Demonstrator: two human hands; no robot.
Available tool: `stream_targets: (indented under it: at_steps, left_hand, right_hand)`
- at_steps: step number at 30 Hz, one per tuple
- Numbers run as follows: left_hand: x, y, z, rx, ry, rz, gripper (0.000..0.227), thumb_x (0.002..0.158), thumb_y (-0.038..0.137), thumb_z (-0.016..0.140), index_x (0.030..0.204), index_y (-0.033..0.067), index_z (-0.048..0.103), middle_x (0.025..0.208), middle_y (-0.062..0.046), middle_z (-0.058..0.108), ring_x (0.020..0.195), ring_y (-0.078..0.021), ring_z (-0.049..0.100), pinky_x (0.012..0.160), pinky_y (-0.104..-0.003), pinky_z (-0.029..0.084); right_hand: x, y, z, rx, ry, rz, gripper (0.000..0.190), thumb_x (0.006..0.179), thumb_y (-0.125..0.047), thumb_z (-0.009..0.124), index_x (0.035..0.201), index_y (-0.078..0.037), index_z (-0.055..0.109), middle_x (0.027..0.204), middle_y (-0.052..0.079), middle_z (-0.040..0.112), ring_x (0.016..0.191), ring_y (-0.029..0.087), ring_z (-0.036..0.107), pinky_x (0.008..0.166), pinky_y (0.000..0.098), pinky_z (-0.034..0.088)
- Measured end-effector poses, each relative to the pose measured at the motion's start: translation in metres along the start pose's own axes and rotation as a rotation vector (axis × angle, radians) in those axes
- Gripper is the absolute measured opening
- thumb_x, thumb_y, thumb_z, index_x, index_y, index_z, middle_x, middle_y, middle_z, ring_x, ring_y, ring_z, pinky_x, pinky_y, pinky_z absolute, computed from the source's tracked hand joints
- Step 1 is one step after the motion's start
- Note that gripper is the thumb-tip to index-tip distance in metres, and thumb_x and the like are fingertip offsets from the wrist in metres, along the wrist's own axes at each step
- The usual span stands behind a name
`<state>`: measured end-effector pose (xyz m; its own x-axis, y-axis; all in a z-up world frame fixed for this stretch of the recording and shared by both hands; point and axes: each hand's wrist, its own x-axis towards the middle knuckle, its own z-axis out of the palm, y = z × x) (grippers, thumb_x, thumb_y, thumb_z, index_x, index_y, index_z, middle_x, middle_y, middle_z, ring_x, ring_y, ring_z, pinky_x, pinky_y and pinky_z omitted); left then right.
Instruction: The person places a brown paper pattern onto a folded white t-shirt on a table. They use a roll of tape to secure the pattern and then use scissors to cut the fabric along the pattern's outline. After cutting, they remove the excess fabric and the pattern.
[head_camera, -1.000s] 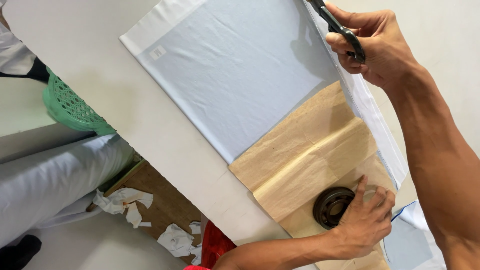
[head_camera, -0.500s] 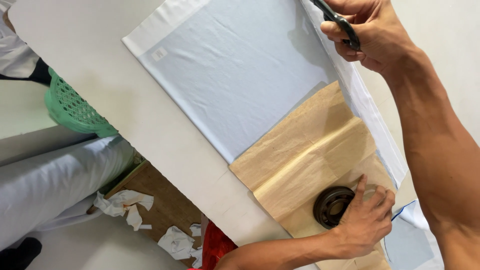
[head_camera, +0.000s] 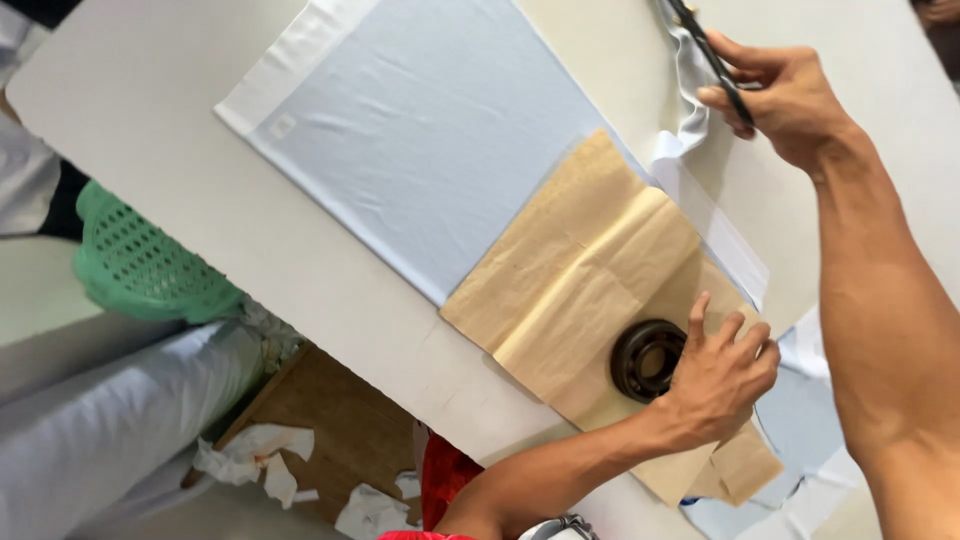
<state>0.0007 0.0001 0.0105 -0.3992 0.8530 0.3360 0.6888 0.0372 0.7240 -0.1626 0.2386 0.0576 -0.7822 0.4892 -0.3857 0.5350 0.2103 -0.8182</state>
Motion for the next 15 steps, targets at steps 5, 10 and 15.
stream_targets:
  at_steps: [5,10,15]
  left_hand:
    - [-0.003,0.021,-0.013,-0.172,0.036,0.111,0.02,0.083,0.006,0.068,0.099,0.0153,0.075,0.115,-0.002,0.074,0.108,-0.028,0.069,0.123,-0.06,0.029]
    - [-0.019,0.024,-0.037,-0.261,-0.084,0.283,0.024,0.084,0.022,0.078,0.108,0.0222,0.075,0.116,0.007,0.074,0.109,-0.0214,0.07,0.122,-0.059,0.031]
    - [0.022,-0.035,-0.052,-0.21,-0.016,0.215,0.024,0.081,0.032,0.076,0.104,0.0266,0.074,0.106,0.006,0.075,0.097,-0.0261,0.067,0.098,-0.049,0.043]
  right_hand:
    - [-0.114,0.091,-0.075,-0.236,0.456,0.027,0.063,0.09,-0.005,0.081,0.15,-0.004,0.06,0.12,-0.003,0.059,0.08,0.006,0.042,0.059,0.0193,0.036]
    - [-0.316,0.136,-0.062,-0.146,0.888,0.168,0.061,0.104,-0.001,0.074,0.16,-0.017,0.057,0.092,-0.007,0.038,0.07,0.007,0.031,0.041,0.0269,0.024]
    - [-0.504,0.092,0.089,-0.065,1.201,0.26,0.071,0.105,0.014,0.039,0.173,-0.006,0.041,0.057,0.007,0.031,0.045,0.012,0.022,0.044,0.0258,0.018]
